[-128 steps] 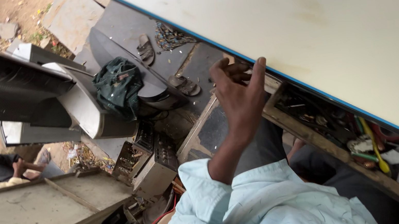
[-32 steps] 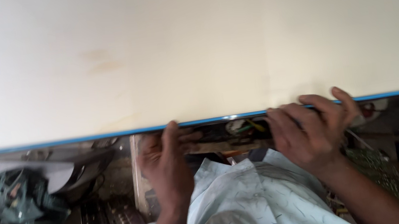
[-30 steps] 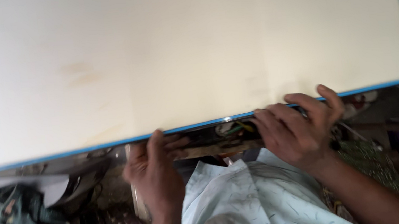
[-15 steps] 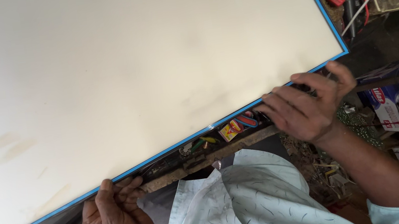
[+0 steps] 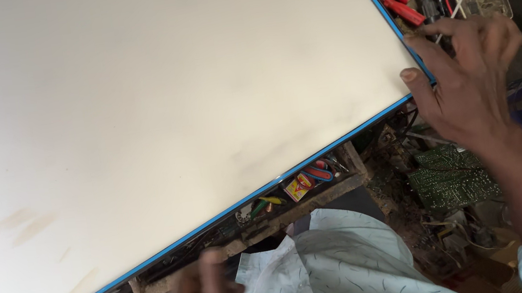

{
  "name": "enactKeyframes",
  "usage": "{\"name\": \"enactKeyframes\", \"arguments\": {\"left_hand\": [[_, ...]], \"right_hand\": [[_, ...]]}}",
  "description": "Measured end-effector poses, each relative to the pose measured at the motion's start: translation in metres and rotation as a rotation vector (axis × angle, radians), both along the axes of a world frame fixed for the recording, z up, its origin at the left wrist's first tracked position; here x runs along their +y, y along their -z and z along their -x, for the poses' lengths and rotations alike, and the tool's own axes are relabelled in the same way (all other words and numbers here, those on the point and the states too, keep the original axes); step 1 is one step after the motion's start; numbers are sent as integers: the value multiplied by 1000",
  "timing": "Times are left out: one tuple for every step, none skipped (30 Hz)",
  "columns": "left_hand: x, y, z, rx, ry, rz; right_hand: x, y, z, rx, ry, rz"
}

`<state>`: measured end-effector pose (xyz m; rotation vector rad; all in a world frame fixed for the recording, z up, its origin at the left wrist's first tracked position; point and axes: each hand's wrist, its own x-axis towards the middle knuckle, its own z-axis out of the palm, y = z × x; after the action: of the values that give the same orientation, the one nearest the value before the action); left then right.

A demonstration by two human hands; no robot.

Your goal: The person applies blue adhesive tape along the edges of a large white panel, pressing and smoothing the tape down with their fingers as they work along the length of the board, using a roll of black tape resting on the panel.

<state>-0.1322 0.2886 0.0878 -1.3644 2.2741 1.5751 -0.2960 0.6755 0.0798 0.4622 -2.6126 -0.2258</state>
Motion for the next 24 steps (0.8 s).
{"name": "enactKeyframes", "arguments": {"left_hand": [[13,0,0,176,149,105],[25,-1,2,353,294,212],[34,-1,5,534,441,371],[41,-1,11,711,588,532],[47,-1,18,856,722,645],[52,-1,27,1004,858,757],[59,-2,35,1007,922,757],[67,-5,42,1010,987,757],[74,-6,52,1001,1034,817],[81,-7,63,993,1079,877],[88,-7,72,985,1122,940],[96,-7,81,994,1122,970],[103,-5,90,1005,1123,1002],[108,-3,98,1014,1125,1033],[111,0,103,1032,1123,1020],[114,2,105,1049,1122,1007],[116,5,107,1065,1123,994],[117,8,108,1069,1122,1014],[118,11,108,1068,1124,1032],[119,14,108,1061,1130,1046],[119,16,108,1071,1122,1070],[119,18,109,1082,1112,1095],[119,20,110,1092,1102,1119],[118,22,110,1091,1114,1124]], "right_hand": [[1,-2,1,-35,-4,43],[2,-3,3,-69,-10,86],[2,-4,5,-105,-18,127],[1,-4,5,-105,-20,121],[0,-4,5,-104,-22,115],[-1,-5,6,-104,-26,122],[-2,-7,7,-103,-30,128],[-4,-8,7,-107,-37,148],[-5,-10,6,-112,-33,162],[-7,-13,6,-116,-29,176],[-10,-15,5,-121,-16,185],[-13,-18,6,-120,-4,192],[-16,-21,7,-119,-8,188],[-19,-24,8,-119,-11,184],[-21,-28,10,-119,-15,180],[-23,-31,12,-128,-18,197],[-25,-35,14,-139,-20,215],[-26,-37,18,-154,-22,235],[-27,-40,22,-139,-25,207],[-29,-42,26,-130,-26,179],[-30,-43,30,-124,-27,152],[-31,-43,35,-133,-30,169],[-33,-43,40,-143,-33,186],[-34,-42,45,-157,-35,203]]}}
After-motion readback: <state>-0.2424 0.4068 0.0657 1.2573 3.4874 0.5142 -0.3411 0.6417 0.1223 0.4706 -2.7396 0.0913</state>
